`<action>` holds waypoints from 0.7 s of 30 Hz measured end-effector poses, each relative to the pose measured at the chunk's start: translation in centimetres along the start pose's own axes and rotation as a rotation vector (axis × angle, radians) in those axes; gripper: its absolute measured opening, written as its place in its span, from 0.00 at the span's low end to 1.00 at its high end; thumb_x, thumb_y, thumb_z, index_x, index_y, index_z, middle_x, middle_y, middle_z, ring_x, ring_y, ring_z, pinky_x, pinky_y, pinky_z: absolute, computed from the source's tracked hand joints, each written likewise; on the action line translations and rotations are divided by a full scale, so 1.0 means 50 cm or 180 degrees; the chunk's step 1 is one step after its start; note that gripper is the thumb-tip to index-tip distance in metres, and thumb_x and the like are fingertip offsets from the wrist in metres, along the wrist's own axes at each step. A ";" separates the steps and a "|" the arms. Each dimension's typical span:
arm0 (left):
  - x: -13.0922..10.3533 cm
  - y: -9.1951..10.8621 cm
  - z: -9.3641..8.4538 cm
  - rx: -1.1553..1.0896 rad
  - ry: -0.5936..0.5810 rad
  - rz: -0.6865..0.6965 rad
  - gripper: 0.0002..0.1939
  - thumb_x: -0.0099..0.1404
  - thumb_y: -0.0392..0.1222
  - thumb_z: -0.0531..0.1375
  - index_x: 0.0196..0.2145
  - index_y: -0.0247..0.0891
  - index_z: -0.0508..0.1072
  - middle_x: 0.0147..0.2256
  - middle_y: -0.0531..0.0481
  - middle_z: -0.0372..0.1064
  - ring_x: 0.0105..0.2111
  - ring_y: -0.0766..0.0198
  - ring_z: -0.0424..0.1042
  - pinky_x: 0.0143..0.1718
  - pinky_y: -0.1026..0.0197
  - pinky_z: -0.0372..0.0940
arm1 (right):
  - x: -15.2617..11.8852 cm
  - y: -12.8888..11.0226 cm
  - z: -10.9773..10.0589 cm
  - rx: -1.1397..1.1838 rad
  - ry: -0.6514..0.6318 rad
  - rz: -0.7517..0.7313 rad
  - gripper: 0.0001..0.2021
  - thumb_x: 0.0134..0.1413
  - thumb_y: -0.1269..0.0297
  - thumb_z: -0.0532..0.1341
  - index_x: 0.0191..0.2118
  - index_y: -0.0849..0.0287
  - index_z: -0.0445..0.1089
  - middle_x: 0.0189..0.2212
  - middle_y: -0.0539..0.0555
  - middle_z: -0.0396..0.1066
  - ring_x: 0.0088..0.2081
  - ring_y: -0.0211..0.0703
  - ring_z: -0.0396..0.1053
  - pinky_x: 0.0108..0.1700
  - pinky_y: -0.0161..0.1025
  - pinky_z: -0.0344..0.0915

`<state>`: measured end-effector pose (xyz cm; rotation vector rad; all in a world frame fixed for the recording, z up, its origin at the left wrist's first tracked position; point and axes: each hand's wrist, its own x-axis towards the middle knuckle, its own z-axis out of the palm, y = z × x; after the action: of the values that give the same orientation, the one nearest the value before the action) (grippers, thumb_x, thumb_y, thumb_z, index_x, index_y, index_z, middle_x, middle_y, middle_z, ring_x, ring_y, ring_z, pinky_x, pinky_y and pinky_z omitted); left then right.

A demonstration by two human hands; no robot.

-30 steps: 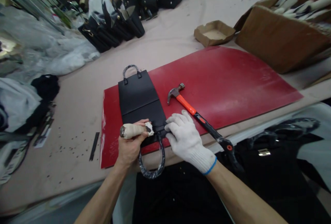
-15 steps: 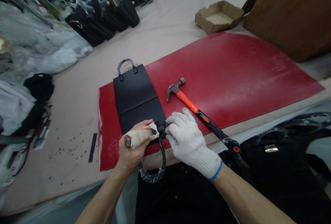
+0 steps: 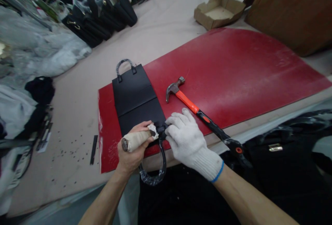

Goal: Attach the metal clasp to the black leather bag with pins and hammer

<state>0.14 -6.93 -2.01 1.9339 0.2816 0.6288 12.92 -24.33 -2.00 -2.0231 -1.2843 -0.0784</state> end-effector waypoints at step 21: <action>-0.008 0.013 0.012 0.0230 0.0206 -0.0109 0.09 0.64 0.38 0.68 0.42 0.37 0.78 0.50 0.40 0.79 0.51 0.52 0.79 0.56 0.47 0.75 | 0.001 0.001 -0.001 -0.0050 0.0050 -0.0067 0.05 0.61 0.73 0.60 0.37 0.59 0.73 0.46 0.58 0.76 0.53 0.57 0.70 0.66 0.68 0.57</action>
<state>0.06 -7.86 -1.72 1.9761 0.3820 0.6677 13.00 -24.34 -1.98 -2.0186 -1.2991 -0.1144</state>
